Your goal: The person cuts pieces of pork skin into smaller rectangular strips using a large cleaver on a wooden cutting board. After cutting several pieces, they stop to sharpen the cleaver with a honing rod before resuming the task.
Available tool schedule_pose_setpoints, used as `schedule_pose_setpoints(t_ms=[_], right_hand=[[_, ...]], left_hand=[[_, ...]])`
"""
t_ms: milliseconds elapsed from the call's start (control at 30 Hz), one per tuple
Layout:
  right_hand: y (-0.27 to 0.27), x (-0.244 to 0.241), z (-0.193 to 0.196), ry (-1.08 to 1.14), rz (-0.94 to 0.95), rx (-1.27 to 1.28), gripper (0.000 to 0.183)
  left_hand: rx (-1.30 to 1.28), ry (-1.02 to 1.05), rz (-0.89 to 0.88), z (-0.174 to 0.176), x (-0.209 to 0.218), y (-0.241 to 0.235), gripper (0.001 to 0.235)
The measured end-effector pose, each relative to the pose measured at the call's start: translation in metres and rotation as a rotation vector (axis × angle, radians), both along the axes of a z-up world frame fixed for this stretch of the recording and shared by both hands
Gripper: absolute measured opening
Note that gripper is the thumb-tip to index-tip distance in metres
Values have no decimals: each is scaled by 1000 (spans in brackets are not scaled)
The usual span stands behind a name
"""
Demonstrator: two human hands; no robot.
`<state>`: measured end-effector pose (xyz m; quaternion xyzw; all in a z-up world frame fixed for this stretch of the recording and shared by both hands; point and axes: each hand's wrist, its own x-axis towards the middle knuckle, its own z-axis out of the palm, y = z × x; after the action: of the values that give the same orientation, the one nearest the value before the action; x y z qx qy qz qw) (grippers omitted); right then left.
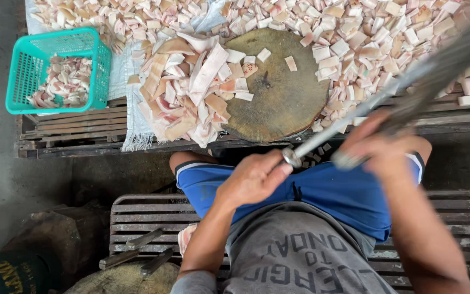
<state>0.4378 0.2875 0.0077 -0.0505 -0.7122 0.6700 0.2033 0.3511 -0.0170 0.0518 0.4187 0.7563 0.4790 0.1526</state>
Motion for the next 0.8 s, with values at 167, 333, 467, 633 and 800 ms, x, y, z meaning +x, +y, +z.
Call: schedule_pose_setpoints(t_ms=[167, 333, 467, 633, 800], right_hand=[[-69, 42, -68, -643, 253, 438, 20], [-67, 2, -48, -289, 212, 913, 24], [-3, -24, -10, -300, 26, 1373, 40], [103, 12, -31, -434, -392, 617, 16], [87, 15, -15, 80, -5, -684, 11]], left_hand=[[-117, -453, 306, -9, -26, -26, 23], [-26, -484, 212, -33, 0, -26, 30], [-101, -634, 273, -22, 17, -59, 22], [-218, -434, 317, 2, 18, -89, 21], [-25, -49, 40, 3, -4, -37, 22]])
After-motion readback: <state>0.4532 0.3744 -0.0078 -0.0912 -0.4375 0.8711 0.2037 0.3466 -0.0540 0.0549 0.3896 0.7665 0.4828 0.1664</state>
